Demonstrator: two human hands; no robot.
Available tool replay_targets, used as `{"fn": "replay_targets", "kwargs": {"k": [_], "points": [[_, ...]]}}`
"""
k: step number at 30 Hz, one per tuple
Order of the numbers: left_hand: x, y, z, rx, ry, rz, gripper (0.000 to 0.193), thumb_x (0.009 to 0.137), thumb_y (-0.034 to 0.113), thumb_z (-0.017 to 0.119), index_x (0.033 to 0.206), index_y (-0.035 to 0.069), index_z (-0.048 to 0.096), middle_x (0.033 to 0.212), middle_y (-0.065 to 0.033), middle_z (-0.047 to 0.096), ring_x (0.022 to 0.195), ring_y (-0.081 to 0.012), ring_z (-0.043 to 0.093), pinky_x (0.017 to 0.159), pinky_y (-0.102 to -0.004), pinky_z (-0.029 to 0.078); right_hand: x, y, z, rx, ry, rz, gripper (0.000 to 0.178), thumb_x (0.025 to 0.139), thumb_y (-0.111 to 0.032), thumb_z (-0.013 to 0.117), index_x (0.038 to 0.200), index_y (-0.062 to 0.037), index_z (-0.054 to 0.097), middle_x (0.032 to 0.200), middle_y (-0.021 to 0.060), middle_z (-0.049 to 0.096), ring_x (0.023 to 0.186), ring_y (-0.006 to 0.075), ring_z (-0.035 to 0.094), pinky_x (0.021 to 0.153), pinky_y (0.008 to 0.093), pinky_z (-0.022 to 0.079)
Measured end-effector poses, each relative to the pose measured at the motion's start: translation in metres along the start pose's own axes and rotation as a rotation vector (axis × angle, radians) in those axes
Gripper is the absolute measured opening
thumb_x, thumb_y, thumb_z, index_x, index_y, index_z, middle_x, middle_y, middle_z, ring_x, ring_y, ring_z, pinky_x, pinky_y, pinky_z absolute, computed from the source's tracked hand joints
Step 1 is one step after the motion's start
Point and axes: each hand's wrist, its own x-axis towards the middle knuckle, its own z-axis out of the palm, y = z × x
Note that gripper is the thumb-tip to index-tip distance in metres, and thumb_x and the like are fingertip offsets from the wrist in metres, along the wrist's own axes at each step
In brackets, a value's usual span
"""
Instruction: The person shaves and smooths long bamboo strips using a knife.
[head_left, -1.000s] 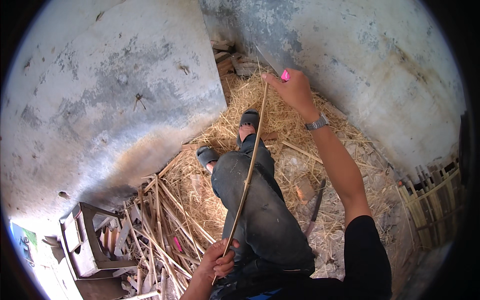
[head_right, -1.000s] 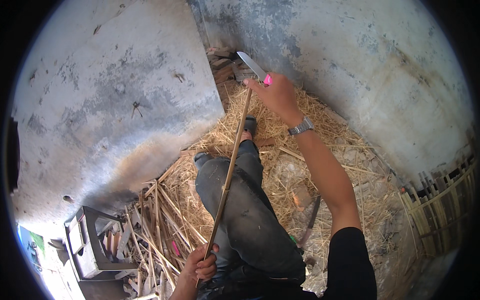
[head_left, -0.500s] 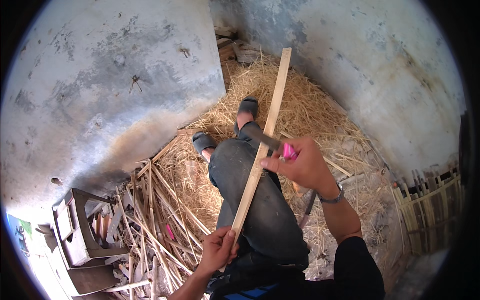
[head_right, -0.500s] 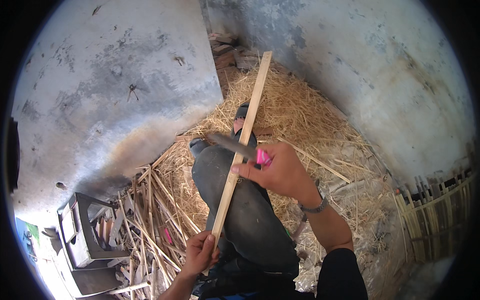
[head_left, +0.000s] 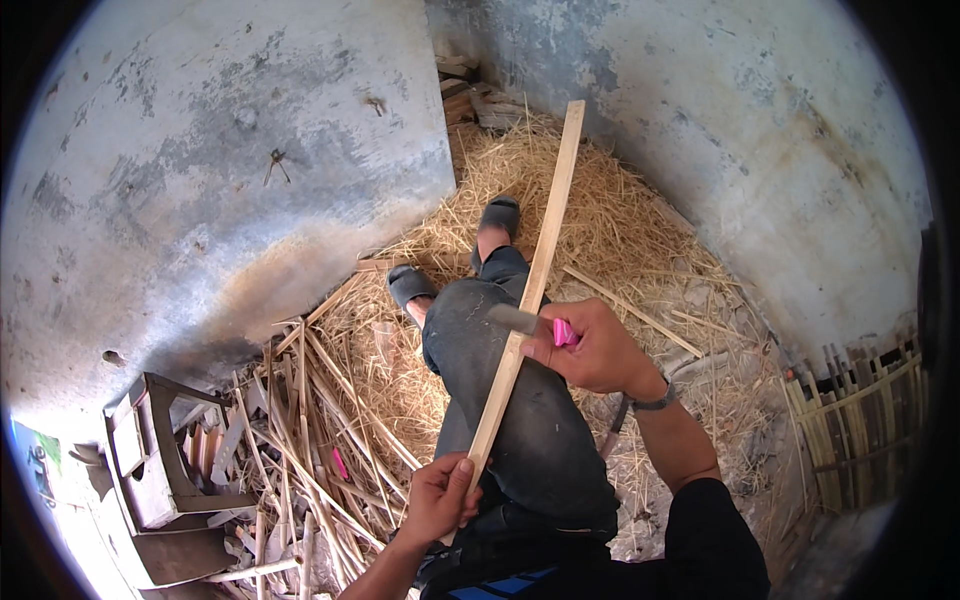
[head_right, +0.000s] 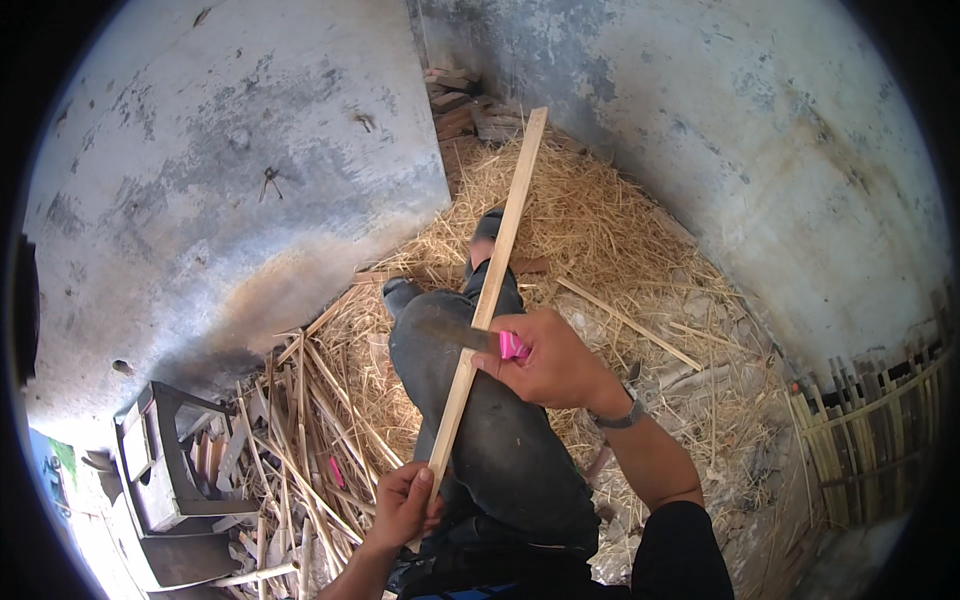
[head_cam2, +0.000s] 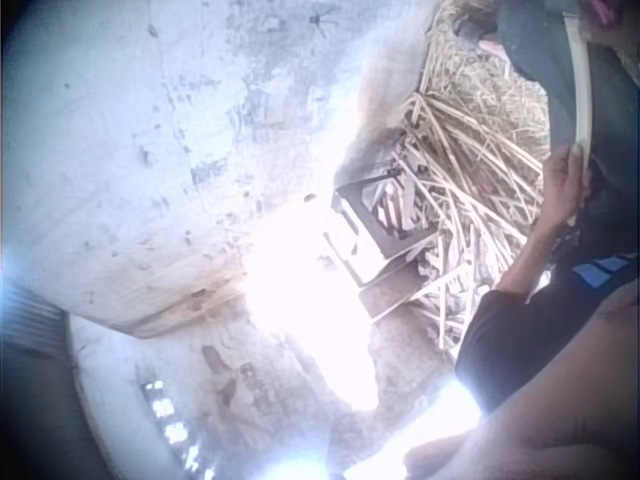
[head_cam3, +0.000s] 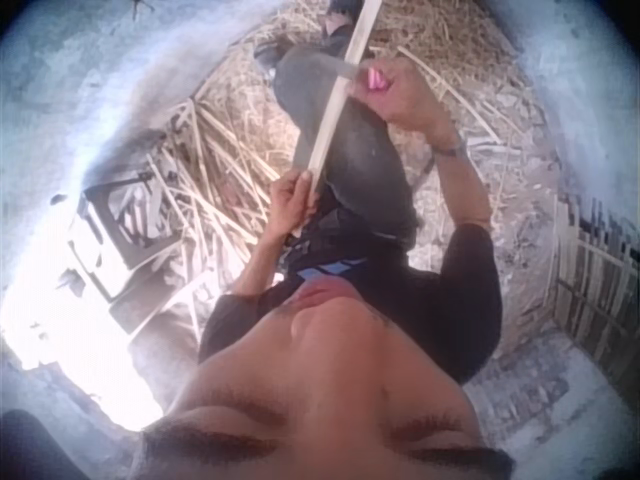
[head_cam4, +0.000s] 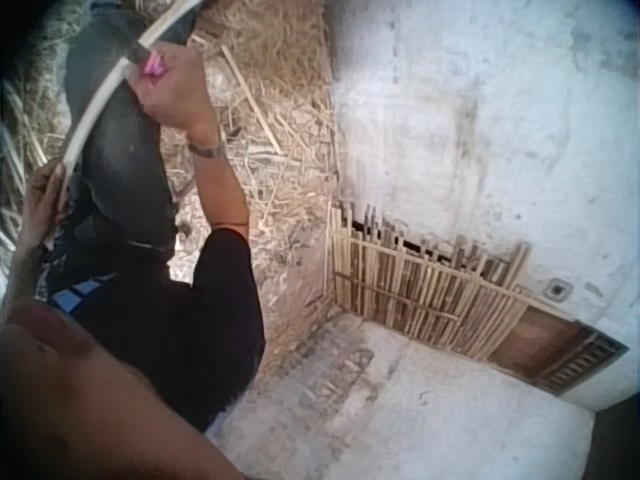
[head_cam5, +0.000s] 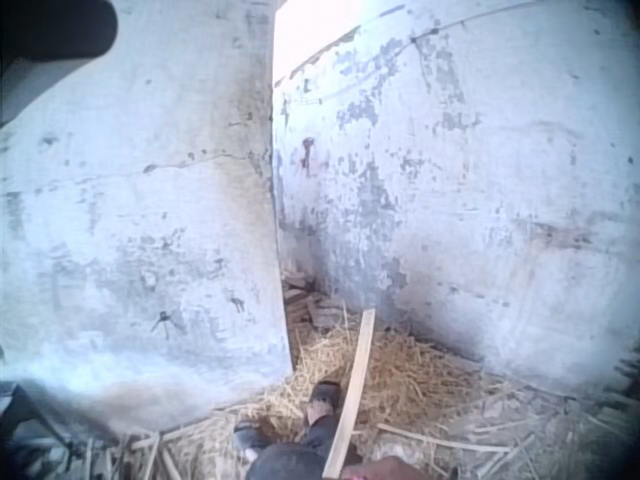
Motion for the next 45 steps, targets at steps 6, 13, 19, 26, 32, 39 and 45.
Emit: {"fn": "replay_targets", "kwargs": {"k": [6, 13, 19, 26, 32, 39, 45], "points": [[0.000, 0.000, 0.005, -0.121, -0.025, -0.049, 0.035, 0.110, 0.032, 0.048, 0.116, 0.001, 0.062, 0.059, -0.0011, 0.048, 0.043, -0.0069, 0.041, 0.039, -0.0225, 0.033, -0.003, -0.004, 0.006, -0.066, 0.009, 0.007, 0.022, 0.089, -0.013, 0.077, 0.076, -0.0044, 0.061, 0.061, -0.0007, 0.054, 0.058, 0.0054, 0.046, 0.053, 0.0270, 0.037], [0.009, 0.018, 0.005, -0.242, -0.079, -0.080, 0.038, 0.112, 0.034, 0.042, 0.114, 0.001, 0.060, 0.056, 0.0002, 0.039, 0.039, -0.0077, 0.035, 0.036, -0.0240, 0.031, -0.034, 0.025, 0.028, 0.508, 0.136, 0.165, 0.013, 0.089, -0.011, 0.078, 0.085, -0.0032, 0.068, 0.070, -0.0026, 0.058, 0.067, 0.0040, 0.050, 0.060, 0.0233, 0.041], [0.010, 0.020, -0.003, -0.199, -0.110, -0.089, 0.038, 0.112, 0.033, 0.042, 0.115, 0.000, 0.060, 0.056, -0.0003, 0.041, 0.039, -0.0077, 0.036, 0.036, -0.0245, 0.031, -0.029, 0.025, 0.013, 0.244, 0.301, 0.157, 0.016, 0.092, -0.015, 0.076, 0.100, -0.0037, 0.069, 0.068, -0.0086, 0.048, 0.063, 0.0012, 0.041, 0.057, 0.0214, 0.032], [0.005, 0.010, 0.000, 0.094, 0.066, 0.050, 0.031, 0.108, 0.028, 0.054, 0.113, -0.001, 0.064, 0.062, 0.0001, 0.054, 0.048, -0.0055, 0.047, 0.044, -0.0216, 0.038, -0.016, 0.029, 0.003, 0.244, 0.264, 0.157, 0.027, 0.100, -0.030, 0.067, 0.100, -0.0024, 0.067, 0.070, -0.0060, 0.049, 0.063, 0.0053, 0.042, 0.058, 0.0250, 0.034], [-0.002, 0.004, -0.016, 0.234, 0.149, 0.137, 0.026, 0.105, 0.022, 0.060, 0.113, -0.002, 0.068, 0.068, 0.0003, 0.062, 0.056, -0.0040, 0.054, 0.052, -0.0212, 0.041, -0.021, 0.007, -0.001, -0.092, 0.172, 0.107, 0.034, 0.100, -0.035, 0.066, 0.094, -0.0025, 0.063, 0.069, 0.0035, 0.051, 0.063, 0.0126, 0.045, 0.061, 0.0313, 0.040], [0.005, -0.003, -0.028, 0.483, 0.062, 0.197, 0.023, 0.105, 0.021, 0.060, 0.112, -0.001, 0.064, 0.067, -0.0014, 0.062, 0.053, -0.0049, 0.053, 0.048, -0.0211, 0.040, -0.027, -0.002, 0.009, -0.266, 0.119, 0.100, 0.038, 0.098, -0.039, 0.066, 0.086, -0.0029, 0.063, 0.063, 0.0145, 0.056, 0.056, 0.0282, 0.059, 0.055, 0.0388, 0.044], [0.011, 0.025, -0.008, 0.416, 0.048, 0.264, 0.020, 0.106, 0.017, 0.055, 0.114, -0.001, 0.058, 0.070, -0.0002, 0.060, 0.059, -0.0056, 0.055, 0.054, -0.0218, 0.042, -0.030, 0.014, 0.027, -0.493, 0.122, 0.054, 0.050, 0.095, -0.048, 0.066, 0.069, -0.0059, 0.064, 0.053, 0.0167, 0.056, 0.050, 0.0379, 0.059, 0.049, 0.0456, 0.046]]}}
